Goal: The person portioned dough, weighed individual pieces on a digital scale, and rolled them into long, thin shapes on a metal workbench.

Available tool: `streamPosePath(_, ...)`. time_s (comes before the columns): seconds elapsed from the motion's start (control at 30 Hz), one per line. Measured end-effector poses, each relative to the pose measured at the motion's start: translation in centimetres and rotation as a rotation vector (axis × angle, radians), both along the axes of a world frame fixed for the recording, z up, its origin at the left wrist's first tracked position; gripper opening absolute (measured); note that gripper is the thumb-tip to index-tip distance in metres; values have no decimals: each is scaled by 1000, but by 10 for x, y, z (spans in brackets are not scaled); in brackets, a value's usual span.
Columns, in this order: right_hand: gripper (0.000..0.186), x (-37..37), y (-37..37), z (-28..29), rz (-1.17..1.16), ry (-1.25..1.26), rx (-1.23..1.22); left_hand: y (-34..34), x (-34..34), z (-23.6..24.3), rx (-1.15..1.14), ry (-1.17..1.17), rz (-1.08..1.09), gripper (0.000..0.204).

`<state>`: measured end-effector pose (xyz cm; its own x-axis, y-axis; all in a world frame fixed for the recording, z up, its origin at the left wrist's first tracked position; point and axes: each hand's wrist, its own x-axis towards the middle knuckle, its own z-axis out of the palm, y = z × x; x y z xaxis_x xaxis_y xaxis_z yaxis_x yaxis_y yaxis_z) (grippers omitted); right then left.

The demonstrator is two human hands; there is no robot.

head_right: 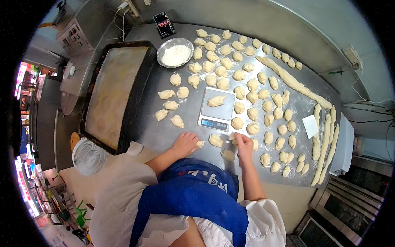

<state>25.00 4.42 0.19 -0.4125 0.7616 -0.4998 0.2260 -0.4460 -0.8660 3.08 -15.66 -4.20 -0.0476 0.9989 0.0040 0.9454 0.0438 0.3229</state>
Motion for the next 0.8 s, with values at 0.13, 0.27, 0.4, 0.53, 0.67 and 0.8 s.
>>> streamPosePath(0.13,26,-26,-35,-8,81,-24,0,7,8,1,-2,-211,225,27)
streamPosePath(0.27,31,-44,-38,1,62,-12,51,17,2,-6,-149,-954,493,23)
streamPosePath(0.4,32,-62,-44,7,10,67,172,21,7,10,-149,-1321,476,25)
streamPosePath(0.53,24,-67,-66,-3,217,17,505,19,20,27,-136,-1347,487,26)
streamPosePath(0.67,13,-59,-78,1,418,-34,951,7,24,35,-251,-821,380,31)
streamPosePath(0.8,26,-63,-52,4,435,-119,746,-5,22,55,-317,-665,313,37)
